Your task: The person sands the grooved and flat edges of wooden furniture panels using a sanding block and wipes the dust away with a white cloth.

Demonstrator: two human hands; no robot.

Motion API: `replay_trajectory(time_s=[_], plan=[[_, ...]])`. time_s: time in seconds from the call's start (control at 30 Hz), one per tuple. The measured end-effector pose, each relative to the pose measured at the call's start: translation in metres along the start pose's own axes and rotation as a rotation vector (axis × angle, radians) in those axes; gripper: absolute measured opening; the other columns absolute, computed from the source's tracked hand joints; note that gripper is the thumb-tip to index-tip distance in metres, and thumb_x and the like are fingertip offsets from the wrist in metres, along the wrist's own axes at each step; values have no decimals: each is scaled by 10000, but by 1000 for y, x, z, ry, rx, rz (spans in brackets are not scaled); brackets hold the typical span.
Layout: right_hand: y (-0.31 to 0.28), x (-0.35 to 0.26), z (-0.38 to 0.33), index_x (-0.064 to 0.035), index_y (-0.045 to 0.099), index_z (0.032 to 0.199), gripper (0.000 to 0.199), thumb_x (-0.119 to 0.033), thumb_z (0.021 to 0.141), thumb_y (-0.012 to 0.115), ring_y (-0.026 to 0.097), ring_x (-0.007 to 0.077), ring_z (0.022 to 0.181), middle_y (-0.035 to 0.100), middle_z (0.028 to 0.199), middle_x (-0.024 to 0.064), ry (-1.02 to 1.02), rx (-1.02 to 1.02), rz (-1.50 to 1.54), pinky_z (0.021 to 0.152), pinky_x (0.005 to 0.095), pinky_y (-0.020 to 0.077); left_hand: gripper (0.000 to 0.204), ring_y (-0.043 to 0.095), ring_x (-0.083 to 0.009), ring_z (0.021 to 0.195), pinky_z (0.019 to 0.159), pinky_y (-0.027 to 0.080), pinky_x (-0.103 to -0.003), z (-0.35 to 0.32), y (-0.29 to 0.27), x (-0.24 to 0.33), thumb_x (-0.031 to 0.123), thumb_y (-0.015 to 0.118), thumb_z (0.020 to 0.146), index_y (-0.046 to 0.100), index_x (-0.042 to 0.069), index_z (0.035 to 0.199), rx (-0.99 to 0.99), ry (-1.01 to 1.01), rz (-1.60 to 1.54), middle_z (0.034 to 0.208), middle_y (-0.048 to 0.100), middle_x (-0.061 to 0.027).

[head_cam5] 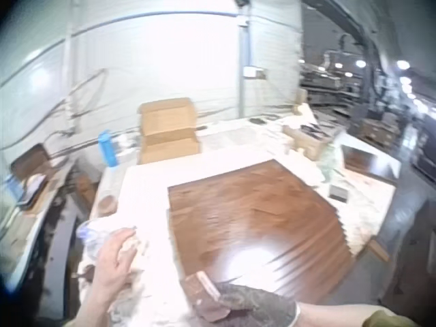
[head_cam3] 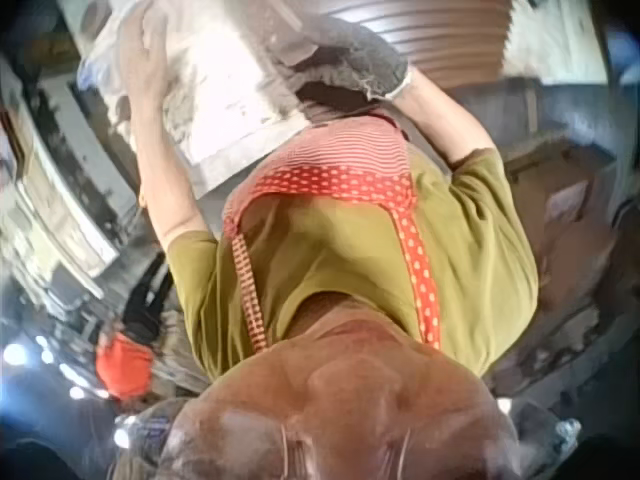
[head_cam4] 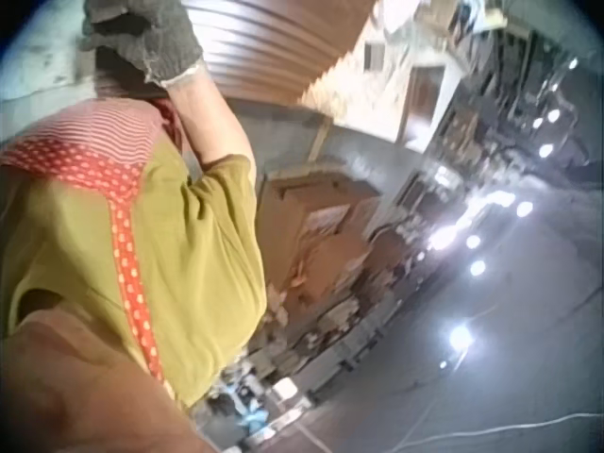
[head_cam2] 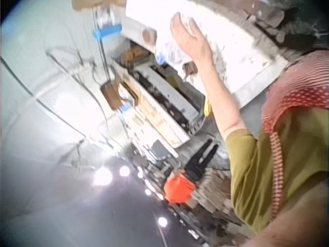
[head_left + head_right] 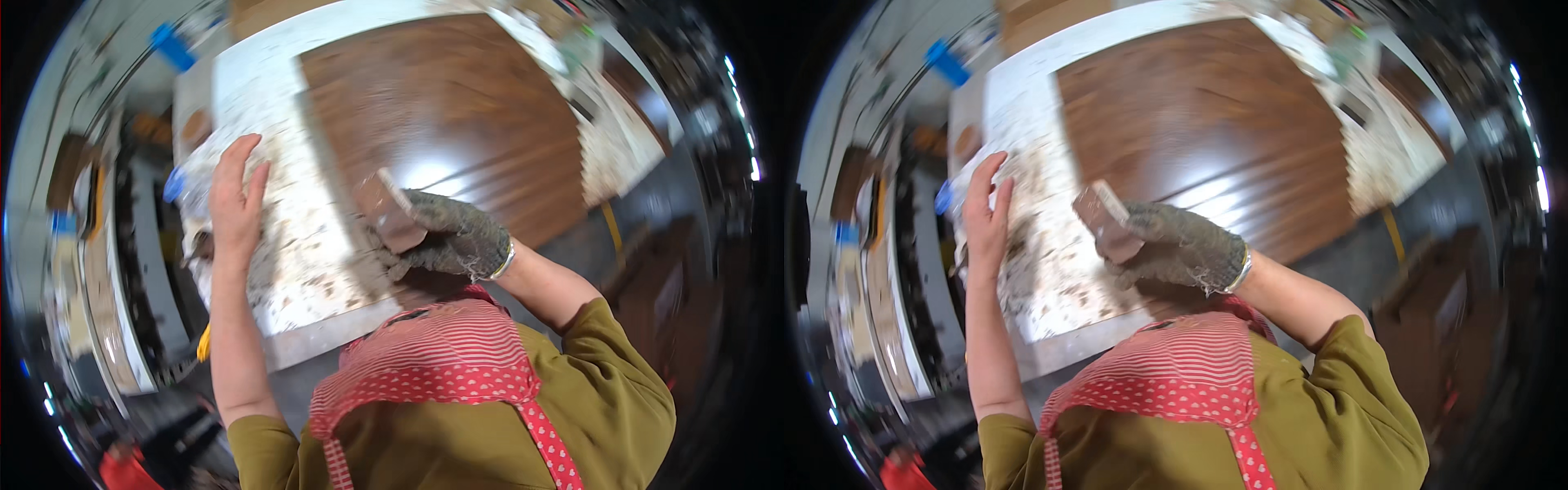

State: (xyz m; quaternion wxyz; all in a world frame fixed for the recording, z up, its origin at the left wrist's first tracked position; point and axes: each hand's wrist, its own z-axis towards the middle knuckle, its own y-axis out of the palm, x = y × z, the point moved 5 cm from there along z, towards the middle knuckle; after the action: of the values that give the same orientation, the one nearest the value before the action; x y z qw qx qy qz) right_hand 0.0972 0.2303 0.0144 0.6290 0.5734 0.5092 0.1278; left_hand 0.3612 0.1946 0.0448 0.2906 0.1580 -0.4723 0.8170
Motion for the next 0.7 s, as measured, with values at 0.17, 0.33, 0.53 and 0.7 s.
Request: replay_trajectory(time_s=[0.17, 0.33, 0.53, 0.7], plan=[[-81, -40, -141, 27, 507, 1302, 584, -295, 862, 717, 615, 165, 925, 608, 1057, 100, -307, 496, -249, 780, 316, 539, 368, 532, -322, 1221, 1050, 400, -402, 57, 94, 57, 243, 592, 951, 586, 74, 1278, -184, 327, 77, 1338, 567, -126], [-179, -59, -296, -34, 556, 1307, 503, -277, 886, 688, 622, 212, 1023, 630, 1149, 121, -659, 1450, -965, 857, 323, 522, 388, 484, -307, 1280, 1072, 365, -412, 66, 151, 46, 276, 590, 944, 585, 100, 1289, -447, 269, 217, 1391, 525, -101], [-238, -41, -330, -39, 555, 1317, 509, -259, 875, 678, 586, 322, 1165, 593, 1284, 187, -512, 1740, -1622, 1002, 395, 457, 396, 465, -307, 1299, 1088, 346, -411, 60, 156, 35, 308, 558, 960, 574, 117, 1307, -381, 325, 214, 1413, 506, -90], [-241, -56, -310, -37, 569, 1295, 509, -249, 847, 685, 597, 363, 1100, 617, 1214, 192, -626, 1635, -1837, 953, 421, 476, 400, 448, -307, 1316, 1099, 329, -408, 62, 155, 37, 324, 538, 973, 566, 124, 1318, -392, 308, 227, 1431, 490, -80]])
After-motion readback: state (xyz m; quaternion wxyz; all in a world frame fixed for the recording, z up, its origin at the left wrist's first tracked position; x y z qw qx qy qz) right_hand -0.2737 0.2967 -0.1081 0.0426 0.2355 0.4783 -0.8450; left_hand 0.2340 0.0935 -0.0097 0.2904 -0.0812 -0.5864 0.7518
